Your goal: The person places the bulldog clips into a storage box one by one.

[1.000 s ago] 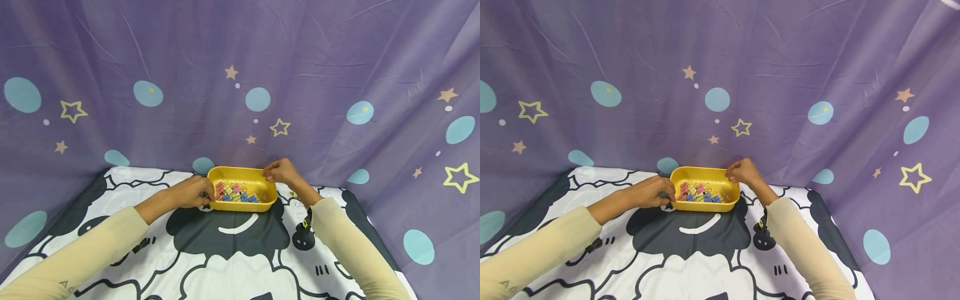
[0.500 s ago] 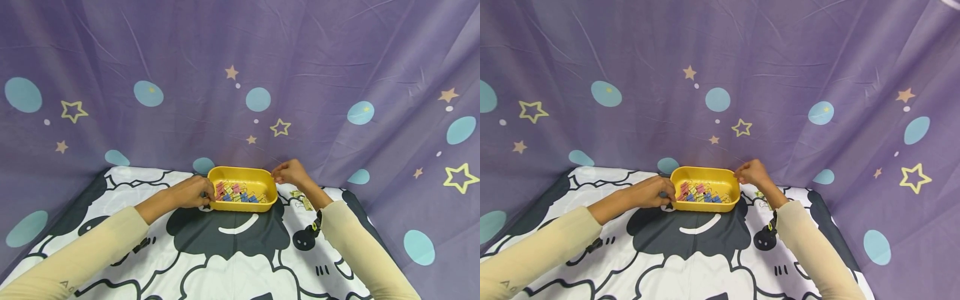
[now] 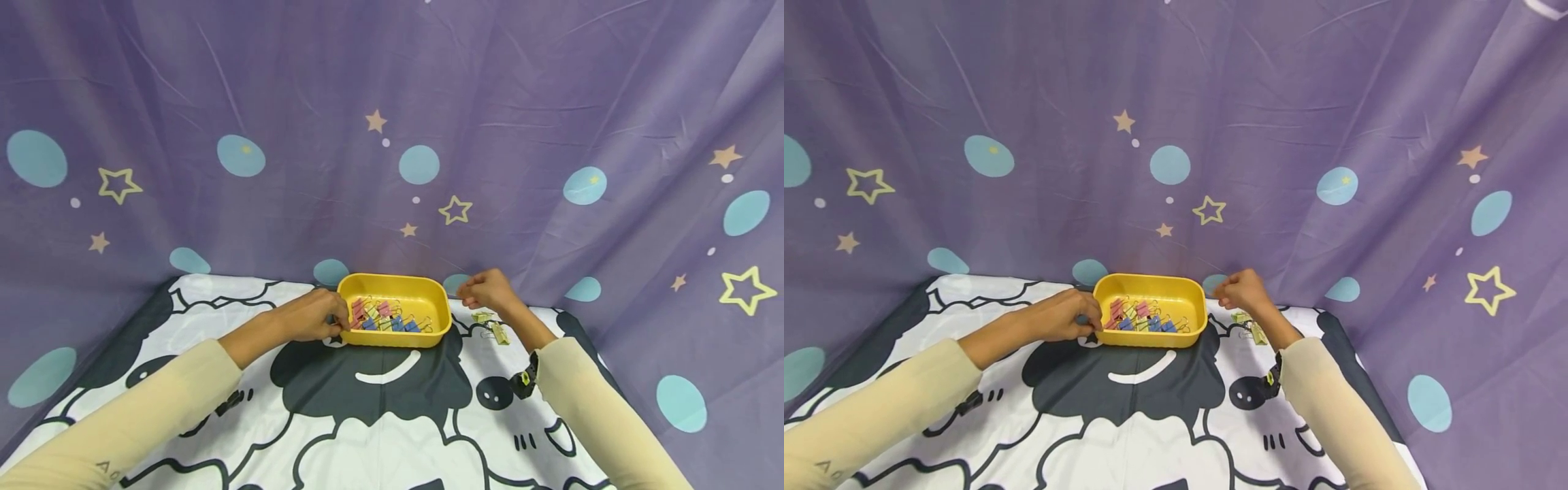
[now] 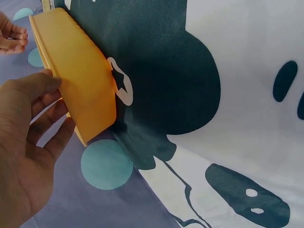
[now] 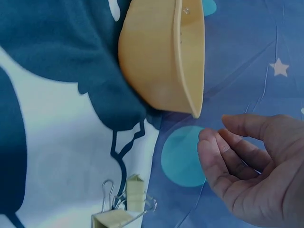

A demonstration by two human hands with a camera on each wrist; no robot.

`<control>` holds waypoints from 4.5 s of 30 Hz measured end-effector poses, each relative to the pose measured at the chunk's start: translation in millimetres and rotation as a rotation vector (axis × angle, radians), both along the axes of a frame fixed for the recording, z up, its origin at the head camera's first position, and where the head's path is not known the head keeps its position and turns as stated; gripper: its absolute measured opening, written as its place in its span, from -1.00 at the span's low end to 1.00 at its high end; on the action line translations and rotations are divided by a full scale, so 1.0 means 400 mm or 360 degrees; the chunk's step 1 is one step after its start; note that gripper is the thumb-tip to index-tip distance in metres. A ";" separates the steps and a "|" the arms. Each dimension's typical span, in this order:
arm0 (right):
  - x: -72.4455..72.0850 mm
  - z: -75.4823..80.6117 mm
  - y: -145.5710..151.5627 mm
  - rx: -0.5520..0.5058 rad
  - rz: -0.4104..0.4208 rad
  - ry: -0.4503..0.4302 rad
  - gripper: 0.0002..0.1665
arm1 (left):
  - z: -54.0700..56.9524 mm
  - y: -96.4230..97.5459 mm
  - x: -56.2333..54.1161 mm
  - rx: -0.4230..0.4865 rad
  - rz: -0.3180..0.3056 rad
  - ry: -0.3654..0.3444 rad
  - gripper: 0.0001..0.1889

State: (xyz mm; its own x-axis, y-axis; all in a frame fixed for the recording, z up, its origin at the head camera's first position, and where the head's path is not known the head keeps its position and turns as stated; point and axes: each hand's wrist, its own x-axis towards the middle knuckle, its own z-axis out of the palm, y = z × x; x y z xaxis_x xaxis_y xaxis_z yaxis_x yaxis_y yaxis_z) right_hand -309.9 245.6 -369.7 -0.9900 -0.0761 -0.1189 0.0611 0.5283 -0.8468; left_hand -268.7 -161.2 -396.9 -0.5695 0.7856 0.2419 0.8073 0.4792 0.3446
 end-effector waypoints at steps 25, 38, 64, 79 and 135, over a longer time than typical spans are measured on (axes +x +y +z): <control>-0.065 -0.116 0.203 0.0552 -0.0066 0.0048 -0.76 | 0.000 0.000 -0.001 -0.0004 0.0009 -0.0018 -0.82; -0.145 -0.207 0.257 0.0556 -0.0012 -0.0008 -0.71 | -0.005 0.001 -0.009 0.0038 -0.0053 0.0054 -0.81; -0.021 -0.082 0.144 -0.0307 -0.0098 -0.0309 -0.48 | 0.000 -0.002 0.002 0.0034 -0.0016 0.0018 -0.81; -0.013 -0.030 0.139 -0.0222 0.0036 -0.0193 -0.50 | -0.005 -0.005 0.004 0.0029 -0.0016 0.0033 -0.82; -0.029 0.019 -0.084 -0.0357 0.0072 0.0005 -0.57 | -0.006 -0.005 0.004 0.0021 -0.0005 -0.0011 -0.81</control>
